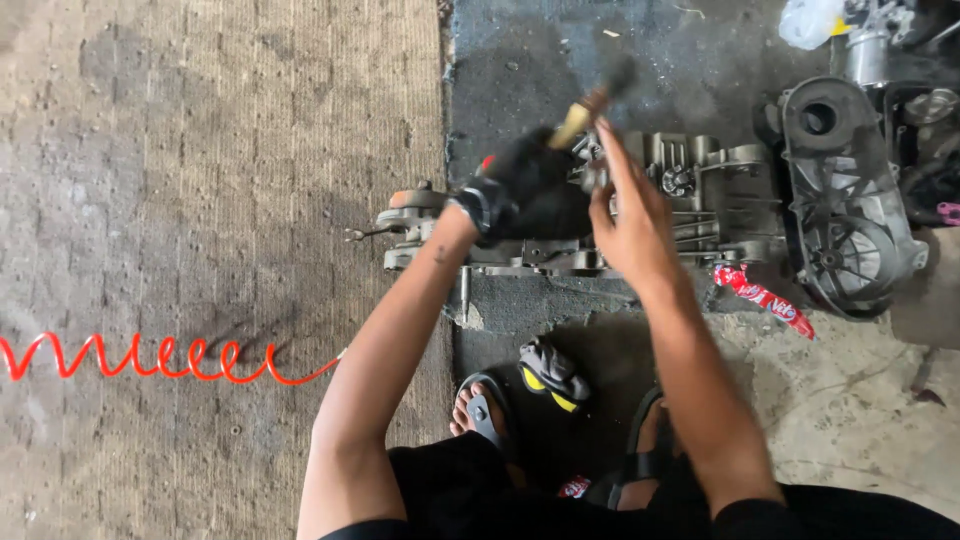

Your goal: A person cleans a motorcycle engine casing using a brush, cleaning liquid, and a cloth while sitting on the floor.

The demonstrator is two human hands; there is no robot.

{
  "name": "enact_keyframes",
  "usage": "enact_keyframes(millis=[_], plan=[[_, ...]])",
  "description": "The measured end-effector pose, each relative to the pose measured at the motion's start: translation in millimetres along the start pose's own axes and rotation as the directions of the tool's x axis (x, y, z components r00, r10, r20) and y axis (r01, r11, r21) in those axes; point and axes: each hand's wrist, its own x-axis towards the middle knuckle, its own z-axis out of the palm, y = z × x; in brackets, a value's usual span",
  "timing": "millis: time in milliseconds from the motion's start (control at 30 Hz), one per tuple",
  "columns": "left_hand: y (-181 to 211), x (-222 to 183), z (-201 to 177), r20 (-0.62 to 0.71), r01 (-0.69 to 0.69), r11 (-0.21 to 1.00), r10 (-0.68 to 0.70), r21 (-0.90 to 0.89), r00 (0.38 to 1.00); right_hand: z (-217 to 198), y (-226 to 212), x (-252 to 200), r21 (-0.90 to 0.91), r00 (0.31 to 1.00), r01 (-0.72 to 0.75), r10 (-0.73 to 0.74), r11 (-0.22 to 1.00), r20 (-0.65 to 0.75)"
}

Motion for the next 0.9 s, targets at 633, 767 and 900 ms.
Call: enact_keyframes(millis=[633, 767, 900], plan=[[154, 30, -142, 0.281, 0.382, -0.846, 0.494, 0.371, 0.823, 12, 17, 17, 0.038, 0.99, 0.112, -0.108, 0.993, -0.096], [119, 40, -112, 0.343, 0.32, -0.812, 0.515, 0.488, 0.785, 12, 9, 13, 0.083, 0.997, 0.069, -0.066, 0.994, -0.032], [102, 50, -99, 0.394, 0.235, -0.77, 0.532, 0.593, 0.75, 2, 17, 6, 0.06, 0.999, 0.011, -0.009, 0.998, -0.032]])
